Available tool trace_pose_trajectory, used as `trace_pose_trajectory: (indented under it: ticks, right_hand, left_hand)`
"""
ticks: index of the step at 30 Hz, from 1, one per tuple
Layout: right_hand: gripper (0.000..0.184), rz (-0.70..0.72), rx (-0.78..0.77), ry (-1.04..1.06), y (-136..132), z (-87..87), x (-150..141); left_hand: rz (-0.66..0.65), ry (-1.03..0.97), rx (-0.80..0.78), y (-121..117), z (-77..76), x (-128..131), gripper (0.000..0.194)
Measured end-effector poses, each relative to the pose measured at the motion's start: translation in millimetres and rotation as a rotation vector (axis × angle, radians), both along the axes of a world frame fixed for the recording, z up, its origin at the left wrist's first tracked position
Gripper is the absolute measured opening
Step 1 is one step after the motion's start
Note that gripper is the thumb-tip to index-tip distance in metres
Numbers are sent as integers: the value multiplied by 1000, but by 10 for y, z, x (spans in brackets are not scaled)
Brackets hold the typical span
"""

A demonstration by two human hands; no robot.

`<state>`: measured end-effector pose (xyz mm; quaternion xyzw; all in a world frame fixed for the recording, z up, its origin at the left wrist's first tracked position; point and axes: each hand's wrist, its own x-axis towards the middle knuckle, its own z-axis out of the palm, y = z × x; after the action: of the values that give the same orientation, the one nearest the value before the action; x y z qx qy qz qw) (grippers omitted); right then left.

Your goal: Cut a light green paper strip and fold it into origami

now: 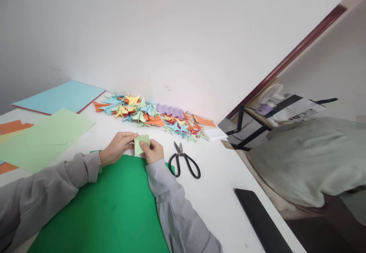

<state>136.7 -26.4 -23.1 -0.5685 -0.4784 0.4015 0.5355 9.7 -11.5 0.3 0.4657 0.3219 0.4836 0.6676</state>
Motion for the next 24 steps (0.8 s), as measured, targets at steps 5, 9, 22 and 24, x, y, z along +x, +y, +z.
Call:
trace_pose_trajectory:
  ticks: [5,9,22,24]
  right_hand:
    - [31,-40,-31,59,-10,59,17]
    - [32,-43,-31,71,-14,71,15]
    - [38,-2,48,87,-30,90,11]
    - [37,-1,47,90,-35,94,5]
  left_hand:
    - [-61,-26,-42,21,-45,-13,32]
    - [-89,-8,-35,29,-47,-21,31]
    - [-124,-132,-99,-28,40,-3,26]
    - [-130,-153,-112,-24,30,1,29]
